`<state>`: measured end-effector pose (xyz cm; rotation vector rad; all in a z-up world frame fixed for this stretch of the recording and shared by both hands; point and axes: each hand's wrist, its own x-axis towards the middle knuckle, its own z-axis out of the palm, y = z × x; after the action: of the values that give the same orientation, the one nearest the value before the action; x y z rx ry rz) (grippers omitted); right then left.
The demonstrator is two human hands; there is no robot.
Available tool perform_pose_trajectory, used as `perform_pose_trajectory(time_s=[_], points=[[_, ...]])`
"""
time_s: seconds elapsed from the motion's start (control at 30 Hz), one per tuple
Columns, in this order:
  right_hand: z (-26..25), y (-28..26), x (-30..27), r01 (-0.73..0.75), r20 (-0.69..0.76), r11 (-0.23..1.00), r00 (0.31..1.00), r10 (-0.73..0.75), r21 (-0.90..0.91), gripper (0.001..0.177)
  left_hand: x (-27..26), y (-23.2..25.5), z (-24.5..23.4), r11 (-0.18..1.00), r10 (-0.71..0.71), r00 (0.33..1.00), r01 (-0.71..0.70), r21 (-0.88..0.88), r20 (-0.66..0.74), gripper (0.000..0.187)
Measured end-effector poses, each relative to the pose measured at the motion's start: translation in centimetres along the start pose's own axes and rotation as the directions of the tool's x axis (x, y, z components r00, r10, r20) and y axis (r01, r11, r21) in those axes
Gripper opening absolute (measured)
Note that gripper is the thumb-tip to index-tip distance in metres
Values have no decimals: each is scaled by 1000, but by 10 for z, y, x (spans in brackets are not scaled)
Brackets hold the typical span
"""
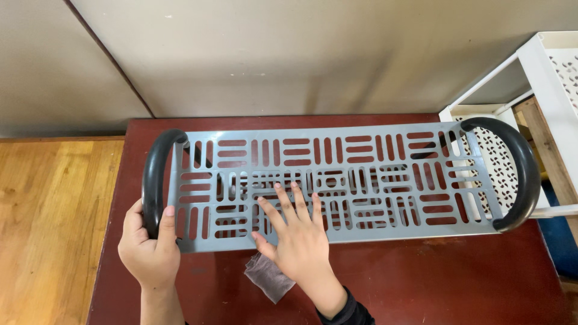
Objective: The person assembles a two-tier plastic storage rack by inserting black tubular legs into the perforated shelves and attaching curved handles. They then handle a white perforated tray, inserting white legs into its corners.
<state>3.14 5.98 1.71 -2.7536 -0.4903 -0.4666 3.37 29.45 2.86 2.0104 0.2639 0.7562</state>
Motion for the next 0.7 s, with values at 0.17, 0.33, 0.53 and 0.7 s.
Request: perform_pose_trajectory(time_s=[0.17, 0.33, 0.53, 0.7], points=[[0, 1, 0, 3, -22, 1000, 1000, -3, 9, 60, -2, 0, 2, 995, -71, 997, 70, -76, -4, 29], [1, 1, 0, 0, -11, 1000, 1000, 0, 7, 61, 0, 1, 1, 998, 54, 998, -53, 26, -15, 31], [0, 0, 0, -3, 3, 1000, 1000, 3, 1, 60, -2, 3, 3, 1000, -14, 999, 15, 20, -44, 28], [0, 1, 1, -1, 11, 1000, 1000, 1, -7, 61, -1, 1, 0, 994, 107, 994, -107, 7, 2, 31]])
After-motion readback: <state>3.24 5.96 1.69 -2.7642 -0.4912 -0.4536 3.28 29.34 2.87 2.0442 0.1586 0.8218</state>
